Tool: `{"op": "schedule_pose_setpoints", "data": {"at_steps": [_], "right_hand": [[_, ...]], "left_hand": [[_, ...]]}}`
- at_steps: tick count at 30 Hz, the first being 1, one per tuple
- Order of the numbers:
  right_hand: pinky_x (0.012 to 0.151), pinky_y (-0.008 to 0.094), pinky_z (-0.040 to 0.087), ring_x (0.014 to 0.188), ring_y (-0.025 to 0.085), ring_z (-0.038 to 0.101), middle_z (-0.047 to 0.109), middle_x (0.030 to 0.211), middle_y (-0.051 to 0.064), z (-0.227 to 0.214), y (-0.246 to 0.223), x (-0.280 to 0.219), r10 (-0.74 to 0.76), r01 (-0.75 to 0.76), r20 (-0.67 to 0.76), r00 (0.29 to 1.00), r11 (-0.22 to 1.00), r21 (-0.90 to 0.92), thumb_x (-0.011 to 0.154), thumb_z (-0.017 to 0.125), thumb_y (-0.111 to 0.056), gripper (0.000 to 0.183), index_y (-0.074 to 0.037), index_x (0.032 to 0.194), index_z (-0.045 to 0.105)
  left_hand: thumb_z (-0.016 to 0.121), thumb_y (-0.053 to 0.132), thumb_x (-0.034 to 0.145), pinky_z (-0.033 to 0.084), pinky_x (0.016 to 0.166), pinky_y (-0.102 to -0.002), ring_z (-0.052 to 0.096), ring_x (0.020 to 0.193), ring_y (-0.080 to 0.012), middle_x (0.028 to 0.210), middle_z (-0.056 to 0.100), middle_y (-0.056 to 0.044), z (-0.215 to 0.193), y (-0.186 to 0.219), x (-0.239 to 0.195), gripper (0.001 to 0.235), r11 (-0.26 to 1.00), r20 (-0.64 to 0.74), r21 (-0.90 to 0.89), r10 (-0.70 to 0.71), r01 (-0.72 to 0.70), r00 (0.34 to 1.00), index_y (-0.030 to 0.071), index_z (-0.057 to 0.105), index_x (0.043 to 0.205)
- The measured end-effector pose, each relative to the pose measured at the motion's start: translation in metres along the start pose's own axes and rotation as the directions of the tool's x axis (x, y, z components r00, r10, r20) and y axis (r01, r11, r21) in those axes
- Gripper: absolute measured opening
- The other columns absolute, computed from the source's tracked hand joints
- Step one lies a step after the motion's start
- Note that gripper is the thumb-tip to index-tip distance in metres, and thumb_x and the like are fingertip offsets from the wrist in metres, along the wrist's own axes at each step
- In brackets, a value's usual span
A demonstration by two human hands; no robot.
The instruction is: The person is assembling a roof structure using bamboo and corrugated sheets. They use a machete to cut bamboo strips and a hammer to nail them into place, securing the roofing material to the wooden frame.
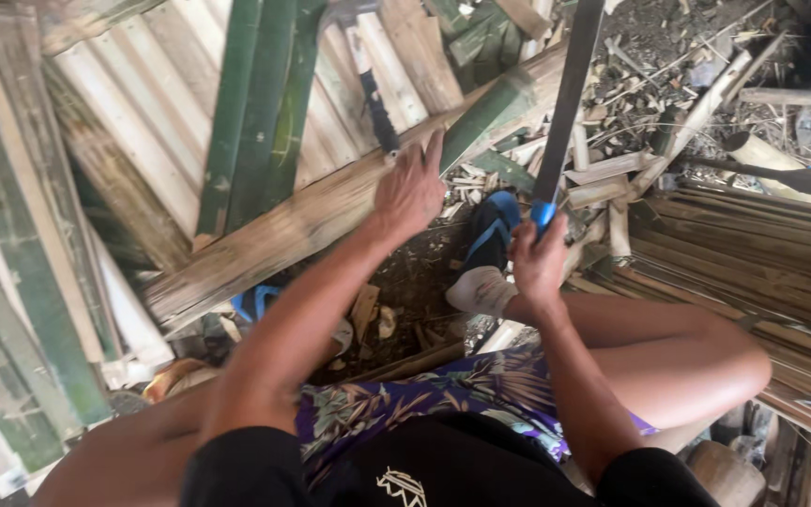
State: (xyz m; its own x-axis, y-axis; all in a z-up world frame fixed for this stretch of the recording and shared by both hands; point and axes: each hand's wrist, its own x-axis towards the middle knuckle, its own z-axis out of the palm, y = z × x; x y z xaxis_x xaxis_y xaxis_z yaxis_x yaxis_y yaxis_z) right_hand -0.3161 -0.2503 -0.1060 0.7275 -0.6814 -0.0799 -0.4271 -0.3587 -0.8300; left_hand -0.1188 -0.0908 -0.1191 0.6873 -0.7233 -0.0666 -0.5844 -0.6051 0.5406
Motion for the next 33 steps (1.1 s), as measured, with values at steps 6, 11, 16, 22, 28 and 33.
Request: {"op": "schedule_pose_setpoints", "data": {"at_steps": [6, 11, 16, 22, 28, 33], "right_hand": [[0.057, 0.046, 0.048, 0.065, 0.036, 0.065, 0.066, 0.076, 0.022, 0.008, 0.009, 0.042, -0.107, 0.121, 0.058, 0.992, 0.923, -0.364, 0.109, 0.056, -0.019, 0.026, -0.001, 0.124, 0.044], [0.058, 0.042, 0.054, 0.066, 0.03, 0.07, 0.068, 0.082, 0.019, -0.008, -0.049, 0.053, -0.302, 0.303, 0.037, 0.953, 0.932, -0.196, 0.11, 0.053, -0.016, 0.034, 0.002, 0.133, 0.038], [0.054, 0.045, 0.053, 0.063, 0.042, 0.063, 0.061, 0.086, 0.028, 0.016, -0.007, 0.069, -0.375, 0.381, -0.096, 0.922, 0.923, 0.055, 0.102, 0.06, -0.009, 0.016, -0.006, 0.115, 0.052], [0.065, 0.058, 0.049, 0.073, 0.053, 0.066, 0.069, 0.082, 0.03, 0.05, 0.042, 0.111, -0.086, 0.17, 0.169, 0.982, 0.799, -0.576, 0.1, 0.063, -0.019, 0.034, -0.001, 0.124, 0.049], [0.051, 0.043, 0.051, 0.06, 0.029, 0.063, 0.066, 0.077, 0.018, 0.005, -0.025, 0.099, 0.223, -0.236, 0.346, 0.911, 0.972, -0.005, 0.109, 0.054, -0.021, 0.026, 0.003, 0.116, 0.049], [0.061, 0.034, 0.059, 0.074, 0.016, 0.073, 0.069, 0.086, 0.009, -0.022, -0.064, 0.068, -0.374, 0.376, 0.061, 0.925, 0.926, -0.036, 0.112, 0.053, -0.013, 0.024, 0.003, 0.124, 0.041]], "left_hand": [[0.058, 0.017, 0.091, 0.055, 0.075, -0.058, 0.069, 0.085, -0.0501, 0.096, 0.07, -0.033, 0.085, 0.042, 0.009, 0.056, 0.86, 0.018, -0.455, -0.251, 0.232, 0.968, -0.004, 0.042, 0.14], [0.057, 0.02, 0.094, 0.054, 0.078, -0.059, 0.069, 0.085, -0.0519, 0.087, 0.069, -0.036, 0.095, 0.042, 0.015, 0.046, 0.781, 0.212, -0.481, -0.337, 0.399, 0.917, -0.005, 0.045, 0.131], [0.057, 0.019, 0.093, 0.054, 0.08, -0.059, 0.069, 0.086, -0.0515, 0.088, 0.07, -0.035, 0.096, 0.044, 0.022, 0.043, 0.777, 0.217, -0.49, -0.33, 0.395, 0.919, -0.006, 0.047, 0.127], [0.057, 0.021, 0.094, 0.056, 0.079, -0.059, 0.071, 0.086, -0.0496, 0.092, 0.07, -0.033, 0.089, 0.056, 0.028, 0.049, 0.789, 0.244, -0.424, -0.373, 0.445, 0.895, -0.009, 0.04, 0.13], [0.057, 0.02, 0.095, 0.057, 0.075, -0.06, 0.07, 0.087, -0.0519, 0.099, 0.067, -0.033, 0.069, 0.056, 0.015, 0.042, 0.855, 0.186, -0.321, -0.366, 0.408, 0.912, -0.003, 0.044, 0.128], [0.057, 0.02, 0.094, 0.055, 0.078, -0.061, 0.07, 0.086, -0.0512, 0.094, 0.07, -0.031, 0.074, 0.058, 0.021, 0.046, 0.823, 0.212, -0.38, -0.367, 0.422, 0.906, -0.005, 0.042, 0.13]]}}
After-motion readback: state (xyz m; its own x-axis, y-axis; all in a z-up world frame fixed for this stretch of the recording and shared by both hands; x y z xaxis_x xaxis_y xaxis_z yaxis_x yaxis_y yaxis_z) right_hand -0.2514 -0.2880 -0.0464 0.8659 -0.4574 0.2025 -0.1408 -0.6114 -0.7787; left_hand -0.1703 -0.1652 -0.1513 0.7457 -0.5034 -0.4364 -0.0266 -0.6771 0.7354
